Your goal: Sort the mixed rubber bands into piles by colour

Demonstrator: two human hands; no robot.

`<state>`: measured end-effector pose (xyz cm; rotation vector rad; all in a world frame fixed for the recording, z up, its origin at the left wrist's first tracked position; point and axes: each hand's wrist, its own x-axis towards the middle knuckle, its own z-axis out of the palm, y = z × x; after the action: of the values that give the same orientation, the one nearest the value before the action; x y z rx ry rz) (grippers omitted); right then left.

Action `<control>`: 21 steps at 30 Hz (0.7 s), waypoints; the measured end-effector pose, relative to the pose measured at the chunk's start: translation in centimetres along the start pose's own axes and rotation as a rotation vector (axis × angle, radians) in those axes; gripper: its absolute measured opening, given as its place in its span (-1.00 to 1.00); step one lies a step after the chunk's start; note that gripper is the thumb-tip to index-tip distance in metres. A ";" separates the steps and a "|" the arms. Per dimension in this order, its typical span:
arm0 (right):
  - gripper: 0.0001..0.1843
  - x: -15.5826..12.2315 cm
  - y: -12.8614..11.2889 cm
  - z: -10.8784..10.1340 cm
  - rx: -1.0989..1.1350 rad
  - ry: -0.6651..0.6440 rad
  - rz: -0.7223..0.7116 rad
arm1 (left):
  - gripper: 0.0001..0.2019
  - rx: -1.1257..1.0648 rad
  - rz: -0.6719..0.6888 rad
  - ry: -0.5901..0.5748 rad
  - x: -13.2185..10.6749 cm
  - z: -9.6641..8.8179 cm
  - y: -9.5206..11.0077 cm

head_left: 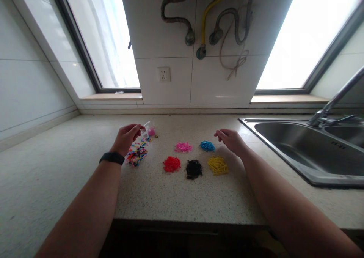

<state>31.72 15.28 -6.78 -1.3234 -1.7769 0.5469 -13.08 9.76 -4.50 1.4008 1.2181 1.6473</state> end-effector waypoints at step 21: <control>-0.75 -0.7 -18.7 16.1 -0.542 -0.670 -0.720 | -0.74 0.022 0.033 -0.007 -0.1 0.2 0.1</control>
<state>8.03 10.25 -2.03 -0.7312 -2.9165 0.0837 -12.89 9.66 -4.40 1.4465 1.2181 1.6548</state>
